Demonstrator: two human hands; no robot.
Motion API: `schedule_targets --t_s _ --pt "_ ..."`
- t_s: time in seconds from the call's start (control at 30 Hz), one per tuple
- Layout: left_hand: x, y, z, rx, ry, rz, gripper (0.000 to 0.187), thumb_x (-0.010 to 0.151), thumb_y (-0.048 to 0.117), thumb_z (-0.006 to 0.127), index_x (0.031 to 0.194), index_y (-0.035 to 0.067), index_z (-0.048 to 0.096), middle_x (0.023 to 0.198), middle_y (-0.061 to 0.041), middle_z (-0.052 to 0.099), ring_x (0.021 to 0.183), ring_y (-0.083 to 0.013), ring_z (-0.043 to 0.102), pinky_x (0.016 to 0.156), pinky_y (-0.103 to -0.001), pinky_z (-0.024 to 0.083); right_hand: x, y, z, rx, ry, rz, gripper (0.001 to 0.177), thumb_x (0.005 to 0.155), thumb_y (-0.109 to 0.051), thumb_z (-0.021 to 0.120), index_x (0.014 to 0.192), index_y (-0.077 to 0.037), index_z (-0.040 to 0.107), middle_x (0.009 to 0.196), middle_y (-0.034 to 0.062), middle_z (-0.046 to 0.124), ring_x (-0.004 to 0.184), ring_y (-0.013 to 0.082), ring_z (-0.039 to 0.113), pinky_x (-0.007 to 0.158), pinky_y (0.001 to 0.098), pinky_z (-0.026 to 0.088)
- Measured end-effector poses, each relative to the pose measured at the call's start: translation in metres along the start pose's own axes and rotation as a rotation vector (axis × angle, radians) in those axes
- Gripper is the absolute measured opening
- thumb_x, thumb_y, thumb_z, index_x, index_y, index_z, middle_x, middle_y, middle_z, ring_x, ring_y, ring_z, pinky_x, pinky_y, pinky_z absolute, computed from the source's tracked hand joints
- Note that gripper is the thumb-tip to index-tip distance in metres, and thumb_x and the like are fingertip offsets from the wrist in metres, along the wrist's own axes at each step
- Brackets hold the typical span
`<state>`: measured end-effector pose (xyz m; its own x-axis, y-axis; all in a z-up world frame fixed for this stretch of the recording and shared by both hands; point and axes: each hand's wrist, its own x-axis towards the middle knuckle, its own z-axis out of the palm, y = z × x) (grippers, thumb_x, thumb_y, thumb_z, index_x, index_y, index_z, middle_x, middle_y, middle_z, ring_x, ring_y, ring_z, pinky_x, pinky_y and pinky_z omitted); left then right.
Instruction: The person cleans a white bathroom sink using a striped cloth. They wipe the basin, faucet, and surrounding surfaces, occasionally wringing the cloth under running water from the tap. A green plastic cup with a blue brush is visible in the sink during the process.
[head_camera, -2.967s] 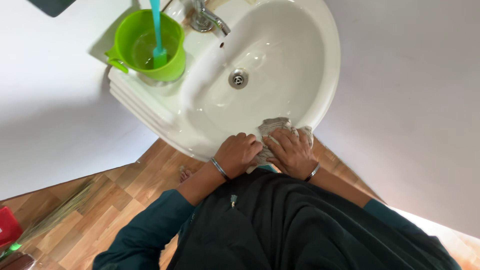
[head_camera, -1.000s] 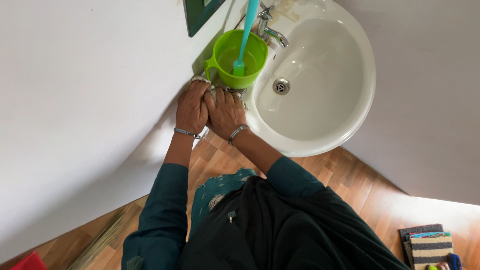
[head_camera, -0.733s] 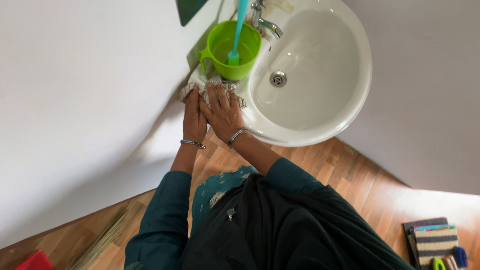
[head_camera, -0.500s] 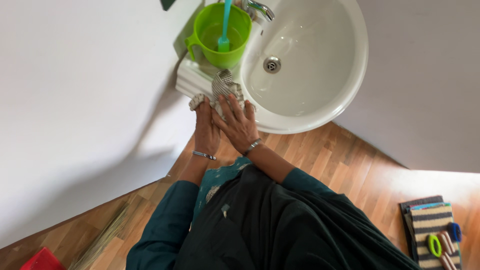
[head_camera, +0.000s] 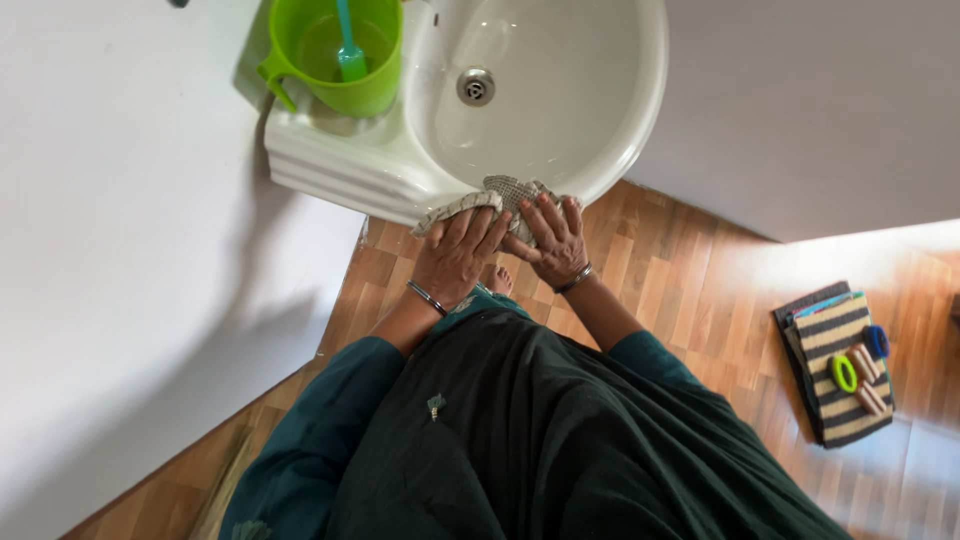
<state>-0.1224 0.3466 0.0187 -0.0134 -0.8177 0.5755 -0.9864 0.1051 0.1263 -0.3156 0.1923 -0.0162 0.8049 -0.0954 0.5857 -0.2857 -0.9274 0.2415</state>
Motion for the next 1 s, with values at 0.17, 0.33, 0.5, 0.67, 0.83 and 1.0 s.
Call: schedule_targets --t_s 0.17,0.33,0.5,0.67,0.83,1.0 --pt "0.020 -0.003 -0.015 -0.178 -0.097 0.047 0.054 0.106 0.023 0.059 0.155 0.004 0.045 0.147 -0.006 0.054 0.134 -0.0208 0.053 0.100 -0.038 0.042 0.004 0.004 -0.018 0.041 -0.029 0.198 0.070 0.099 -0.022 0.073 0.153 -0.039 0.030 0.170 0.0101 0.022 0.160 0.0316 0.015 0.130 0.0610 0.003" --pt "-0.003 -0.029 -0.031 -0.108 0.006 0.015 0.042 0.100 0.016 0.065 0.138 0.005 0.053 0.137 -0.009 0.057 0.130 -0.0248 0.053 0.105 -0.041 0.048 0.036 -0.074 0.000 0.149 0.097 0.326 0.082 0.093 -0.010 0.075 0.160 -0.028 0.032 0.171 0.0065 0.025 0.161 0.0341 0.008 0.126 0.0660 -0.009" --pt "-0.007 -0.058 -0.047 0.151 -0.071 -0.006 0.044 0.095 0.015 0.073 0.134 0.010 0.054 0.130 -0.006 0.057 0.124 -0.0239 0.052 0.102 -0.040 0.045 0.017 -0.108 0.018 0.049 -0.161 0.288 0.085 0.091 -0.013 0.076 0.159 -0.035 0.030 0.172 0.0049 0.023 0.163 0.0318 0.003 0.124 0.0703 -0.015" --pt "-0.001 -0.047 -0.023 0.157 -0.042 0.012 0.061 0.093 0.018 0.074 0.144 0.014 0.039 0.131 -0.008 0.052 0.128 -0.0259 0.049 0.109 -0.043 0.043 -0.002 -0.079 0.042 0.044 -0.027 0.335 0.092 0.090 -0.025 0.080 0.160 -0.044 0.023 0.173 0.0055 0.017 0.163 0.0293 0.005 0.122 0.0703 -0.011" --pt "0.008 -0.017 0.024 -0.047 -0.102 0.094 0.093 0.094 0.010 0.072 0.163 0.016 0.010 0.143 -0.013 0.049 0.137 -0.0281 0.045 0.117 -0.043 0.044 -0.028 -0.036 0.056 0.036 0.136 0.409 0.100 0.089 -0.025 0.084 0.161 -0.048 0.018 0.175 0.0100 0.003 0.163 0.0318 0.000 0.128 0.0713 0.006" --pt "0.039 0.018 0.049 -0.093 -0.167 0.170 0.094 0.097 0.016 0.066 0.165 0.013 0.003 0.149 -0.021 0.044 0.142 -0.0357 0.042 0.117 -0.047 0.044 -0.047 -0.002 0.043 0.268 0.089 0.434 0.096 0.090 -0.029 0.085 0.159 -0.041 0.020 0.171 0.0205 -0.004 0.157 0.0489 -0.004 0.128 0.0671 0.014"
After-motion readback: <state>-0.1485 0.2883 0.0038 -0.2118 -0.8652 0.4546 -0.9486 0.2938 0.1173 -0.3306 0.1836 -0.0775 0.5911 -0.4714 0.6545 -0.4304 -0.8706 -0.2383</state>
